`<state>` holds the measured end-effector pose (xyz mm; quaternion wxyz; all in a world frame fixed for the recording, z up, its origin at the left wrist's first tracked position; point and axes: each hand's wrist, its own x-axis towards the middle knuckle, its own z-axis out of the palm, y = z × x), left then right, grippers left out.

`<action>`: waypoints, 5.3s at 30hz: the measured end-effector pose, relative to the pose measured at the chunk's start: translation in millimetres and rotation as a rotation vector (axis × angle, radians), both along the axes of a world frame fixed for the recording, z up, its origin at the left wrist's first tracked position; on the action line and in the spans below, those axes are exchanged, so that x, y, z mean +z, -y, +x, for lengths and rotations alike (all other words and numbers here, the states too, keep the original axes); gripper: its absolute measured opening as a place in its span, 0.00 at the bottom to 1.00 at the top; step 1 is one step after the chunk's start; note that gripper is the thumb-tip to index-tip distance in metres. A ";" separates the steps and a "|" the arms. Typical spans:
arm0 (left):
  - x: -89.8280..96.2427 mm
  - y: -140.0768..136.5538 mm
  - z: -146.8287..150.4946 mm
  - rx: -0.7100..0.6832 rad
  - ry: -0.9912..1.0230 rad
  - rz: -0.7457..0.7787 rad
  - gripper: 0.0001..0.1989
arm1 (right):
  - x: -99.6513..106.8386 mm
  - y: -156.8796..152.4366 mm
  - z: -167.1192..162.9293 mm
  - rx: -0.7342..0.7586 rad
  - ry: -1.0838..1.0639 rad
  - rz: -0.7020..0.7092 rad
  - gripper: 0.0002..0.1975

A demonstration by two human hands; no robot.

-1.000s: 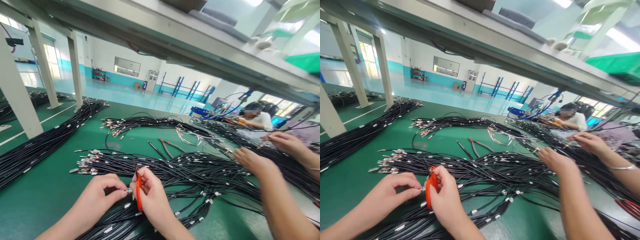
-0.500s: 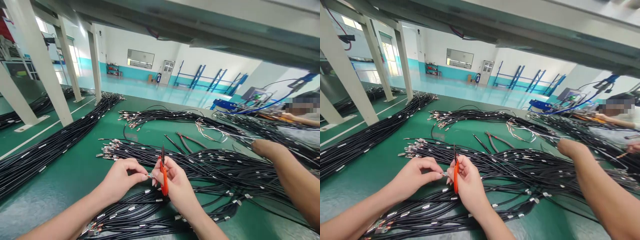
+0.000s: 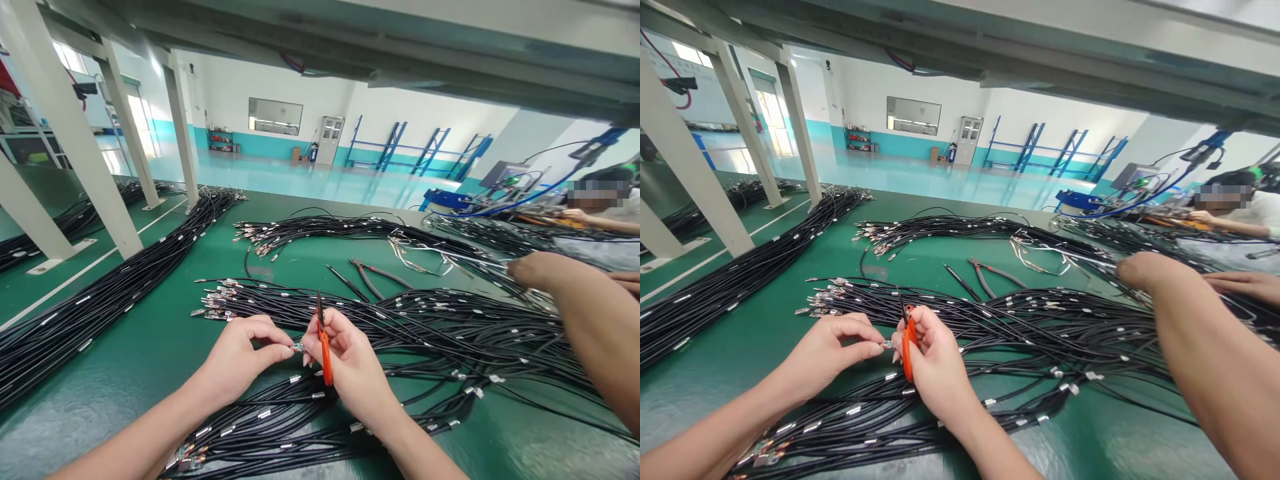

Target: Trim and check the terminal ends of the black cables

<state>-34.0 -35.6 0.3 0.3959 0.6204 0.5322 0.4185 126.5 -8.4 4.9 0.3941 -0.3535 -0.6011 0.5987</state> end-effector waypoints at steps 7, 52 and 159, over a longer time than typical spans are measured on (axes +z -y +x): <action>-1.4 2.3 4.7 0.033 0.079 -0.067 0.03 | -0.2 -3.0 -1.2 -0.027 -0.011 -0.014 0.12; -14.4 90.4 -23.1 0.100 -0.999 0.227 0.11 | -17.6 -31.6 -9.0 -0.018 0.756 0.783 0.06; -14.3 -15.0 17.2 -0.012 0.331 -0.234 0.12 | -8.5 -26.1 7.5 -0.086 0.005 0.104 0.07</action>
